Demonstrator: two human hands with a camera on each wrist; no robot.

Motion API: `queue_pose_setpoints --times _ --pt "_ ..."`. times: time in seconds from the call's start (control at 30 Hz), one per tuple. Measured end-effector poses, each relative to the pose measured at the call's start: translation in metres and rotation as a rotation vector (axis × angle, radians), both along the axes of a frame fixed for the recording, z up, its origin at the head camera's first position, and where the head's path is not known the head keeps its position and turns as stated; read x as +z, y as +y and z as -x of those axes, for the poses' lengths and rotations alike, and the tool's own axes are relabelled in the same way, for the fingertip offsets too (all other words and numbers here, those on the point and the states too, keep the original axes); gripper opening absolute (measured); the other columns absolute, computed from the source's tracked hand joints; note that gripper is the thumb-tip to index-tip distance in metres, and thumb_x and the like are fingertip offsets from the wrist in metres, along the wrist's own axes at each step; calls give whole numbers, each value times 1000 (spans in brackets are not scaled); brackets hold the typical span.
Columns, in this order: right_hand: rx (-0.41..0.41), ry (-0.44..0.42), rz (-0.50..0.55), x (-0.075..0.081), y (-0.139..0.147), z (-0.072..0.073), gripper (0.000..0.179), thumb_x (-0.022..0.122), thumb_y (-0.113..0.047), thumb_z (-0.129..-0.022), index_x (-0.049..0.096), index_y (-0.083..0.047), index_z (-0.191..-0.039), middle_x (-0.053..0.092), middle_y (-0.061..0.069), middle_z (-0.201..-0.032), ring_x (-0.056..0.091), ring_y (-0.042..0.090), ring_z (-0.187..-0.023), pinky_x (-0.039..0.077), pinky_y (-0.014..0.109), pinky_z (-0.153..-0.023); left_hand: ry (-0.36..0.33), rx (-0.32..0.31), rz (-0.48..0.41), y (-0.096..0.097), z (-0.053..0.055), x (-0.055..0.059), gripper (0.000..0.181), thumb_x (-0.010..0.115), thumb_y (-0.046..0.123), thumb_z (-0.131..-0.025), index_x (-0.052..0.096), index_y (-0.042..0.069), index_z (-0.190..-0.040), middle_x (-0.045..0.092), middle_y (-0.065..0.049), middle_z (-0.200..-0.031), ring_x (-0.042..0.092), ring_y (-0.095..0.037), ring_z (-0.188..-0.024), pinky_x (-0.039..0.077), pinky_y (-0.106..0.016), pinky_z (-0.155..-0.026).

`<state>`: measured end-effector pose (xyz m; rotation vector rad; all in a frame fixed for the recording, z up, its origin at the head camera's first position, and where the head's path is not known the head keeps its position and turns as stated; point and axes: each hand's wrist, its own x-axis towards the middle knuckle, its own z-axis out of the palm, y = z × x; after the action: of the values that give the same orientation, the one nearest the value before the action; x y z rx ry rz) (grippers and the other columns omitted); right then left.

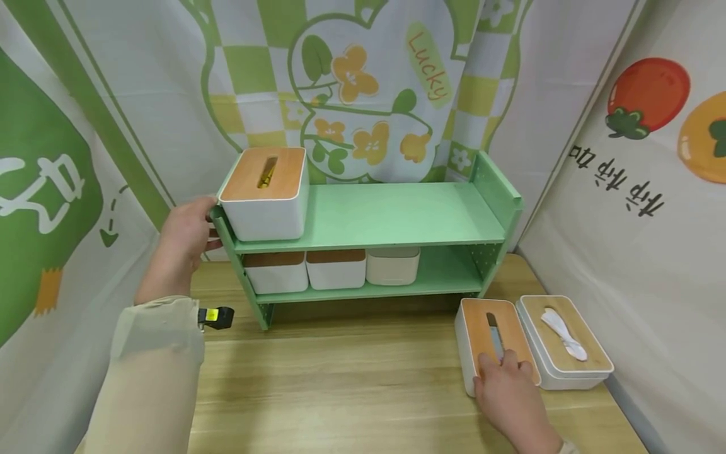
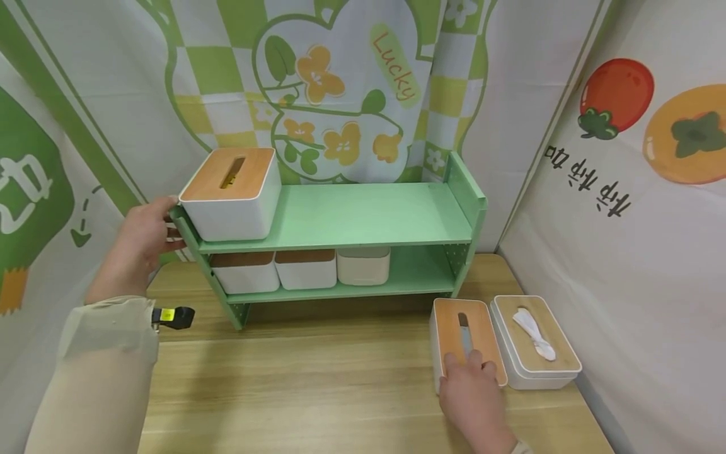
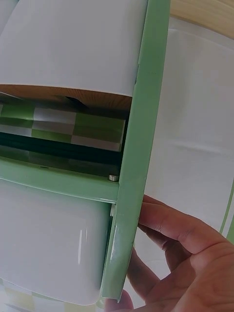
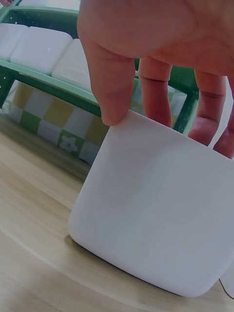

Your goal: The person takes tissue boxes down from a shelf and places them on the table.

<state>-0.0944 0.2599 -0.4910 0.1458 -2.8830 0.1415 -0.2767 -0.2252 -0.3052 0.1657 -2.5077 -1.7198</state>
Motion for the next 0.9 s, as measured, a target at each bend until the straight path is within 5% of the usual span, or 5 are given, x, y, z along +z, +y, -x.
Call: queue_pose_setpoints --times 0.6,0.9 --pt "-34 -50 31 -4 21 3 21 69 -18 -79 50 -11 -79 40 9 -70 42 34 -77 30 47 -67 1 -10 -6 1 -2 2 69 29 57 -104 53 3 -139 49 -15 -130 55 -33 -109 49 -47 -94" --pt "-27 -3 5 -5 25 4 23 69 -16 -76 46 -11 -75 37 7 -67 40 32 -73 30 46 -64 1 -5 -7 0 -2 1 69 29 57 -104 53 3 -139 49 -15 -131 56 -32 -108 49 -46 -93"
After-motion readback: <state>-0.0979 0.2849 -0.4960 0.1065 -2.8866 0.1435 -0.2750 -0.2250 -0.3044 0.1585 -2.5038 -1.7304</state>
